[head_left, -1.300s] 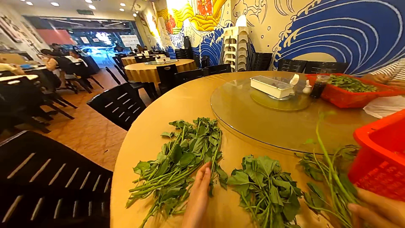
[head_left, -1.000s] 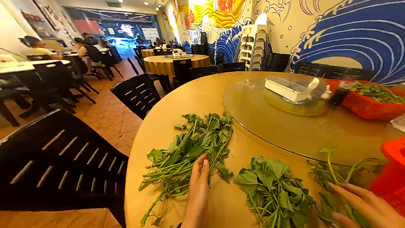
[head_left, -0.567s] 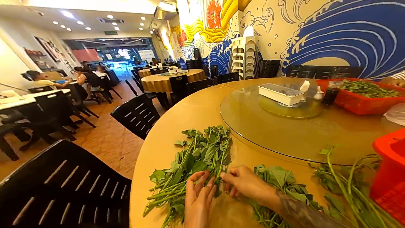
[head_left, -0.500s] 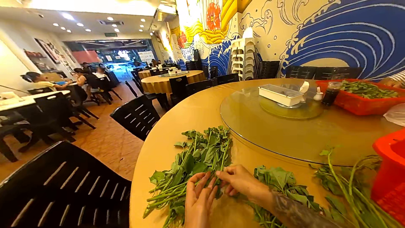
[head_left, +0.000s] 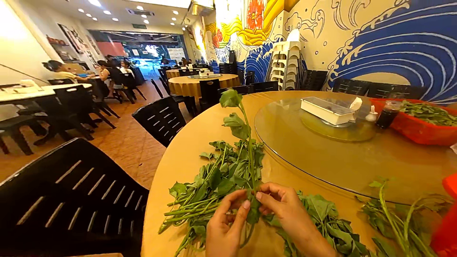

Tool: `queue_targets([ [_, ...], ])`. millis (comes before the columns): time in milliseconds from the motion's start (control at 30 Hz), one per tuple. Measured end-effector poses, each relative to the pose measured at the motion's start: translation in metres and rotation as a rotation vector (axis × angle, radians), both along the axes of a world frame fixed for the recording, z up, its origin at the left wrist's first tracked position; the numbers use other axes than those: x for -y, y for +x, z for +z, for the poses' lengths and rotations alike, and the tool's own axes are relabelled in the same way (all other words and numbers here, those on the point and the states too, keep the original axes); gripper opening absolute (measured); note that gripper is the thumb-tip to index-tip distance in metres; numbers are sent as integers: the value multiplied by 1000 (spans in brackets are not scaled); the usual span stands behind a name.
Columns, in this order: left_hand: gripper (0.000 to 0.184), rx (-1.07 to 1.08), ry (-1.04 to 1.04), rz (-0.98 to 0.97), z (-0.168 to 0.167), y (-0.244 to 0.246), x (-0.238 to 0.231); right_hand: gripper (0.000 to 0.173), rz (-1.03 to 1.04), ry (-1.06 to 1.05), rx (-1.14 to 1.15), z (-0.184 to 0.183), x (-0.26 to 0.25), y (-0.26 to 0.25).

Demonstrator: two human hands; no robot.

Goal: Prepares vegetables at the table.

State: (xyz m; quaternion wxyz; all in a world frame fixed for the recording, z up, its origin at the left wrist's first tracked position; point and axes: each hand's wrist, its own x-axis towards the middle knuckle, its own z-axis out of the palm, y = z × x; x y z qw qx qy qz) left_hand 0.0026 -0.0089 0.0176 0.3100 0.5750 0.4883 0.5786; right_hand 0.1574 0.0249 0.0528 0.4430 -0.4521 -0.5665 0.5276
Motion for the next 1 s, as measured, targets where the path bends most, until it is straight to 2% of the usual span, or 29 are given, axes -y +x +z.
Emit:
queue_targets([
  [100,28,-1,-50,-125,1,5,1,16,-14,48,16,-5,1,11],
  [233,36,5,-141,-226,-1,4,1,11,-46,78,-12,1,-2,20],
  [400,41,179,-236,-311,6,6,3,11,-36,54,-36,5,-2,25],
  [633,64,402,-318,-521,2,6,1,8,-37,-19,-96,2,-1,20],
  [700,69,405,-315,-509,2,8,2,11,-40,-6,-79,3,0,18],
  [800,66,319,-267,-392,1,11,0,22,-22,56,22,2,1,19],
  [900,63,177,-222,-279,-1,11,-1,57,40,154,271,3,3,21],
  [933,62,168,-221,-266,0,12,0,59,64,206,360,4,3,22],
  [1000,64,169,-222,-263,-1,12,0,39,74,306,477,3,5,21],
])
